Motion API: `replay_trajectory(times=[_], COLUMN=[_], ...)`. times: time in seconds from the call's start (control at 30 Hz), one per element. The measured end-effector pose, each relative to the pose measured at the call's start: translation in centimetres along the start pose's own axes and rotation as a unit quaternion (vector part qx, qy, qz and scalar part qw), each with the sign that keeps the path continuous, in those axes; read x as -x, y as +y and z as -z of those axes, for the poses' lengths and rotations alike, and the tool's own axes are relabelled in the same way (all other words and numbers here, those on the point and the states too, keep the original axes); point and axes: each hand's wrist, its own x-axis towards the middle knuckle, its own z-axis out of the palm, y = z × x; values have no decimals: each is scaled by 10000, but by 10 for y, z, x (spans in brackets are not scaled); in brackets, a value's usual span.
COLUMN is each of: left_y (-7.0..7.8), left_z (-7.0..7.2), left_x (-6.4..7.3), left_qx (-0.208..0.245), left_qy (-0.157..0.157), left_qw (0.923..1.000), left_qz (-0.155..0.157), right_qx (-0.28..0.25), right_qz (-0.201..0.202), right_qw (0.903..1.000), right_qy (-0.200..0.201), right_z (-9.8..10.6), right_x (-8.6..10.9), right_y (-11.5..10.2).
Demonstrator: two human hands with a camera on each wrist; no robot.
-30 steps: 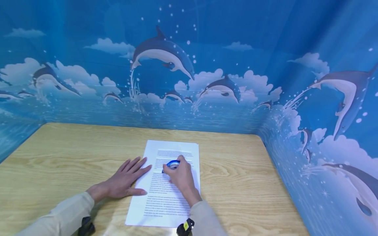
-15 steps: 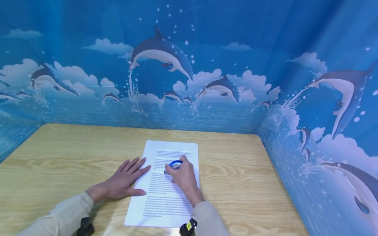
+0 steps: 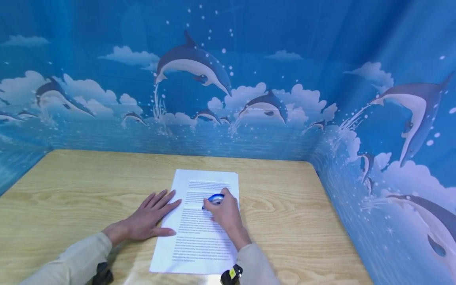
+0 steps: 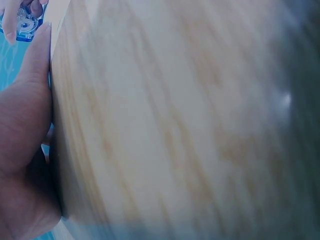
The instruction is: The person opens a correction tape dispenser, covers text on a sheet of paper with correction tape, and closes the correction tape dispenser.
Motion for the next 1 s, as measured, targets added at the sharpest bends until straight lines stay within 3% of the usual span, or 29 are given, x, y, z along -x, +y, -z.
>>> replay_trajectory(times=[0.37, 1.0], left_y=[0, 1], left_z=[0, 0], left_x=[0, 0], left_qx=[-43, -18], left_qy=[57, 59], left_qw=[10000, 10000], left_qz=[-59, -48], right_qx=[-191, 34], right_qz=[-76, -207], right_qw=[9998, 9997], right_qy=[59, 97], right_z=[8, 23], right_x=[0, 2], right_y=[3, 11])
